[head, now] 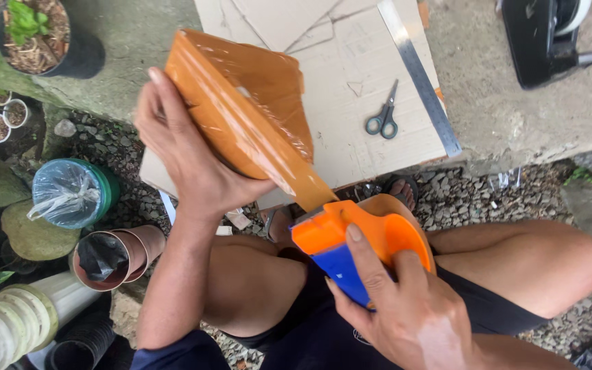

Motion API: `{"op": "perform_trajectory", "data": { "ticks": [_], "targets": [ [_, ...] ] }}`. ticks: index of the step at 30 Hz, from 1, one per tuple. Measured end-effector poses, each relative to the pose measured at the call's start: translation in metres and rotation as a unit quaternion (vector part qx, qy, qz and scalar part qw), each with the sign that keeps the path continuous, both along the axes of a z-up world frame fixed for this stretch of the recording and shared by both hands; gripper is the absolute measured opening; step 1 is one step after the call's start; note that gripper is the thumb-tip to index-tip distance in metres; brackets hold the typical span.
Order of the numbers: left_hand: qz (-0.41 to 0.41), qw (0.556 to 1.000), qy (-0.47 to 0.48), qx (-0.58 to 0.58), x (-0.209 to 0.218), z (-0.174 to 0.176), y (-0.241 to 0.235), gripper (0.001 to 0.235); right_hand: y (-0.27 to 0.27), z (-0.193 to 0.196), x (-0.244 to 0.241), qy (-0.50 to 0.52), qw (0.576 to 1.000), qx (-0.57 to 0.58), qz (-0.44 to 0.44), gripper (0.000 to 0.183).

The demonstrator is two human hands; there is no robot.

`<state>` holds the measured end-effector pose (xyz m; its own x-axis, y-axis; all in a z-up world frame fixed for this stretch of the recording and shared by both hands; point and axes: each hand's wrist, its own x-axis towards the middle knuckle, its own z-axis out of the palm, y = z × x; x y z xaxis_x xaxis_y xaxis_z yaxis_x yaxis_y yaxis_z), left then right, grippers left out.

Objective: The person cuts a triangular piece of cardboard with scissors, then uses a tape dispenser to apply orange packing tape along the edges and seams. The person folds and presses the taped cardboard into a triangular prism shape, smoothing the tape to secure the structure.

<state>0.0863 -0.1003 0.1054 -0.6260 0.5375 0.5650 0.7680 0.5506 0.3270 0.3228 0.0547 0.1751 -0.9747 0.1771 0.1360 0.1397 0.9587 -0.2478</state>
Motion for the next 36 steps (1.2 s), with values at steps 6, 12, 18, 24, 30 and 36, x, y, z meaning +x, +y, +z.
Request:
{"op": "perform_trajectory", "data": {
  "ticks": [6, 12, 18, 24, 30, 36],
  "targets": [
    [-0.011, 0.999, 0.007, 0.037, 0.003, 0.003, -0.003, 0.142, -0.005, 0.005, 0.005, 0.009, 0.999, 0.042, -0.011, 0.080],
    [-0.014, 0.998, 0.003, 0.055, -0.001, -0.004, -0.001, 0.137, -0.010, 0.007, 0.009, 0.008, 0.997, 0.067, -0.026, 0.082],
    [-0.030, 0.997, -0.005, 0.072, 0.001, -0.009, -0.001, 0.137, -0.009, 0.003, 0.012, 0.017, 0.998, 0.054, -0.035, 0.082],
    [-0.054, 0.996, -0.010, 0.074, 0.004, -0.008, 0.002, 0.143, -0.002, -0.004, 0.005, 0.028, 0.996, 0.074, -0.037, 0.081],
    [-0.075, 0.993, -0.046, 0.082, 0.012, 0.005, 0.007, 0.136, 0.012, -0.003, -0.008, 0.020, 0.996, 0.080, -0.034, 0.083],
    [-0.152, 0.970, -0.187, 0.027, 0.001, 0.014, 0.013, 0.134, 0.017, 0.003, -0.013, 0.025, 0.998, 0.055, -0.035, 0.082]
  ]
}}
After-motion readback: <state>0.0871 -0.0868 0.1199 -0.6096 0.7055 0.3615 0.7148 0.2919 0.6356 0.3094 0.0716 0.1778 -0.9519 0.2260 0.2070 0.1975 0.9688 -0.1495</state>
